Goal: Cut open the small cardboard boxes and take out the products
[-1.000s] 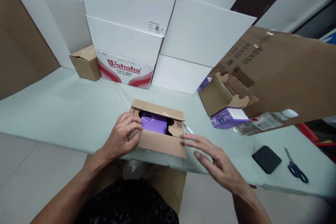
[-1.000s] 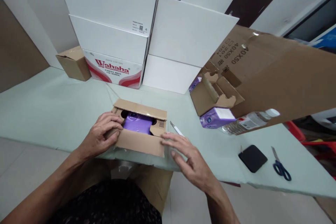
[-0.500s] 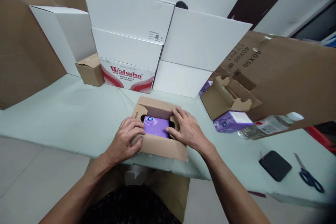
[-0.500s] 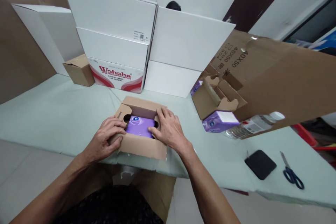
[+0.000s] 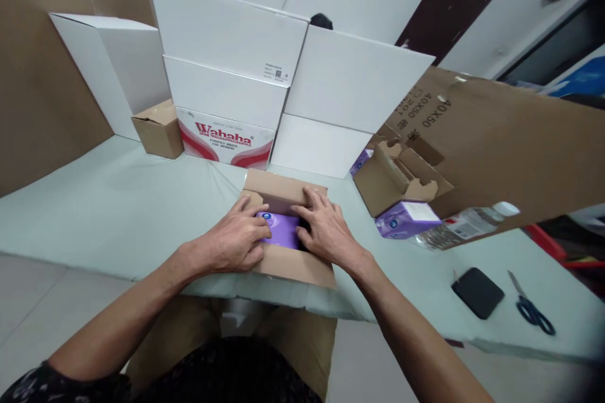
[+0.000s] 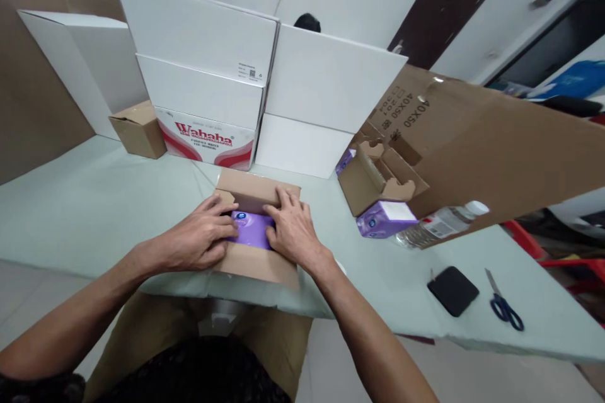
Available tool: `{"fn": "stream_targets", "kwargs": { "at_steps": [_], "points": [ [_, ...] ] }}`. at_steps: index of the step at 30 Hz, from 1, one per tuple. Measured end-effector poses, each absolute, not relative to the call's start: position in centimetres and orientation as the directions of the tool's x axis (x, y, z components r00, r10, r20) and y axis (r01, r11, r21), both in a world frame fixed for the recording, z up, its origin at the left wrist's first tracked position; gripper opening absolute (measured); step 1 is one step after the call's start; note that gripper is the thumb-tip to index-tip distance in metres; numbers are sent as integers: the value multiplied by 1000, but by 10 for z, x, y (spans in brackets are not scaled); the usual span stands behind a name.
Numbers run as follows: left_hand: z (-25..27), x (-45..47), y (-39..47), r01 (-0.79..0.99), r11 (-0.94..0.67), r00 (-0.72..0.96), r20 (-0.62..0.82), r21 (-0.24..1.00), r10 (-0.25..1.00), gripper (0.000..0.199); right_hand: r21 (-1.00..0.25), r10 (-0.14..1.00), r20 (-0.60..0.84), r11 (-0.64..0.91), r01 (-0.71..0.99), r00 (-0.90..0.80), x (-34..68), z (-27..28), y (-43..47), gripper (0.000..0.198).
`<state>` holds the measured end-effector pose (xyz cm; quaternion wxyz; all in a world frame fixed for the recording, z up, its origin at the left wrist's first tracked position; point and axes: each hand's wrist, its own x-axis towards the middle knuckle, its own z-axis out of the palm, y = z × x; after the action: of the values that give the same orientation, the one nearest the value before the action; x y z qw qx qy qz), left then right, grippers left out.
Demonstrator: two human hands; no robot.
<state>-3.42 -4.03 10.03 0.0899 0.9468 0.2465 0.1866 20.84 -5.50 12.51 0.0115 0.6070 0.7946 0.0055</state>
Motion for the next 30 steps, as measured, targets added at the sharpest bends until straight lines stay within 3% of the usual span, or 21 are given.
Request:
{"fn": "stream_targets", "kwargs": {
  "at_steps": [3,7,11,16,19,22,24,27,30],
  "points": [
    [102,-32,-38,510,-847,788,313,150,530,23,88,953,36,296,951,-300,206,133,-59,26],
    [99,-44,-40,647,-762,662,466,42,587,26,62,961,148,225,972,-232,219,147,-71,33],
    [83,-63,-47,778,-607,427,572,163,700,30,-191,977,190,137,972,-101,253,148,-88,28],
    [53,-69,-58,772,-498,257,522,396,813,50,-633,993,97,7,774,70,291,112,-99,34],
    [46,-66,-62,776,-451,232,467,440,854,55,-709,990,62,-43,704,123,296,85,-102,40],
    [46,-65,-63,783,-429,232,428,451,874,54,-671,996,14,-52,740,83,297,77,-105,43],
    [48,-64,-63,783,-429,240,417,450,877,52,-579,1000,1,-19,815,24,299,84,-107,42],
    [49,-63,-62,786,-436,252,416,439,874,51,-270,994,76,99,958,-82,297,104,-104,37],
    [51,-61,-63,794,-437,257,417,423,872,50,68,962,138,228,971,-235,284,122,-94,32]
  ]
}}
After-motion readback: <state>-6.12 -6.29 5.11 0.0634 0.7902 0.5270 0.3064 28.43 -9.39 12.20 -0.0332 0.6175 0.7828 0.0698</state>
